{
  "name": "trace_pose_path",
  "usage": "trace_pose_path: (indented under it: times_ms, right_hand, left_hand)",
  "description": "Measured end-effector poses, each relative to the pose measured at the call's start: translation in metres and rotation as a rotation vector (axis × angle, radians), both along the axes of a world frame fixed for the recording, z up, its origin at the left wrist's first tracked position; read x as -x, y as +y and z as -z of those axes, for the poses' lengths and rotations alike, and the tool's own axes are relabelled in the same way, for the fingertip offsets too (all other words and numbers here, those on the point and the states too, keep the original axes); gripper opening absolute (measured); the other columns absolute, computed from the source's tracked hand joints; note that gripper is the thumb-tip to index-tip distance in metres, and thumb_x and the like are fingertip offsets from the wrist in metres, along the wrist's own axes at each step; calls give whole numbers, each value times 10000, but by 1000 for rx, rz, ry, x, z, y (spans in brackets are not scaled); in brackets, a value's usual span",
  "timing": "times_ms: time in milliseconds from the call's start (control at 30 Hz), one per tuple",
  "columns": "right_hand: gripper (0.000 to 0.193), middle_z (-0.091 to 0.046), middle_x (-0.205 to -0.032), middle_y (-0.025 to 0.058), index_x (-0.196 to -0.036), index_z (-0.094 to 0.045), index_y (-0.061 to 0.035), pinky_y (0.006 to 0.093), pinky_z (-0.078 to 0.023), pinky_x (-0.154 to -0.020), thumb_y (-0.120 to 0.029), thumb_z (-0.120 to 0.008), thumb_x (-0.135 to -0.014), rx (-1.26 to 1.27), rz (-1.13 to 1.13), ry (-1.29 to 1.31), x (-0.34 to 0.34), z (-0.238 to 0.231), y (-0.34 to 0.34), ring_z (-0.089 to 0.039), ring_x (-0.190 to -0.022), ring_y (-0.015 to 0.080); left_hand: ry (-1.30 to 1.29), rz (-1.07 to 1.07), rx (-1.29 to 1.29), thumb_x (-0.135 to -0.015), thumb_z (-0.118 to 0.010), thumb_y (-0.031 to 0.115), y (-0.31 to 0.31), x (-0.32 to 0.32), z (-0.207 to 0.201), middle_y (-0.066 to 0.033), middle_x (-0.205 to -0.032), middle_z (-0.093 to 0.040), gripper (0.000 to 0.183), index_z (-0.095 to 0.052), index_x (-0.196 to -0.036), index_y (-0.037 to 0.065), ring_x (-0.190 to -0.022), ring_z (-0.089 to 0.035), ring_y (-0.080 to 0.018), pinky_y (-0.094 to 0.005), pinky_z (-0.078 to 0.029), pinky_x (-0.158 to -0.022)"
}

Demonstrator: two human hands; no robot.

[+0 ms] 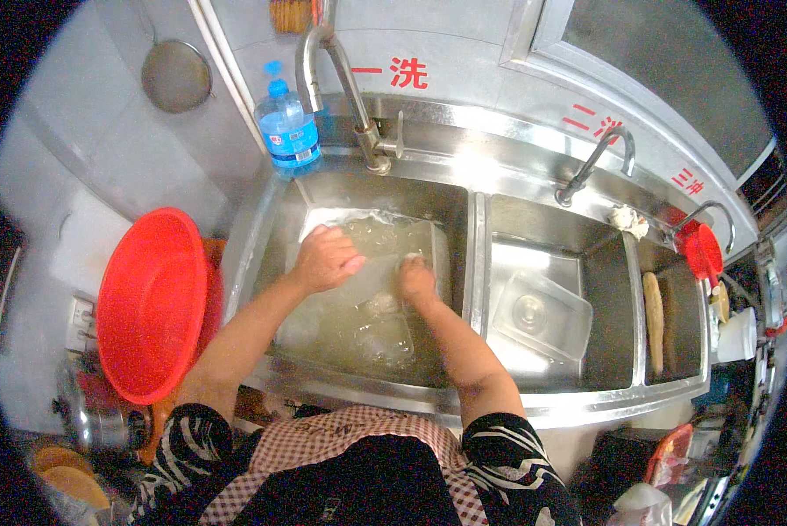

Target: The person washes a bundle of black and orange chopsticks in a pink colander under running water, then places them into a red basin. They proceed to wash several clear plastic containers and lids in a stainless steel sink using a white cloth and water.

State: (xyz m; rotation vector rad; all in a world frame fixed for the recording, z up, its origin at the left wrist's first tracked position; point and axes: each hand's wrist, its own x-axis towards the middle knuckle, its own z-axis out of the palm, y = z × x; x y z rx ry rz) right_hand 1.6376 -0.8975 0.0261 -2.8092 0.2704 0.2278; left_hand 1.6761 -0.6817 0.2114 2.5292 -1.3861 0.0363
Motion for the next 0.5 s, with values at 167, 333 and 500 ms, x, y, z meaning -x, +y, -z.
trace_pose_path:
  times_ms: [167,333,500]
  right_hand:
    - [403,-504,-1228,197,-1206,-492,-44,456,-445,-905,-226,-495,-847,83,36,205,14,18,39,-476,-1155,354]
    - [433,-515,-1250,189,-1209,-510,-35,445,-440,-913,-223,-497,-819,150,35,188,11,47,37,-463,-1188,340]
    - [375,-588,-1103,228,-1099,-566,-13,421,-421,-940,-195,-503,-776,-43,115,153,9,42,25,-563,-1062,343]
  left_hand:
    - [35,-873,466,-750,-653,328,45,14,97,-169,-1278,-405,559,-444,-1220,108,-1155,-397,-364,-502,-346,-937]
    - [1420,-1359,1112,-711,-685,267,47,43,113,-171,-1425,-200,917,-123,-1424,141,-1256,-296,-357,-507,-205,-1068]
    - [708,-1649,608,-687,-687,194,36,13,189,-147,-1449,-126,897,-144,-1396,112,-1261,-257,-386,-540,-318,-1001]
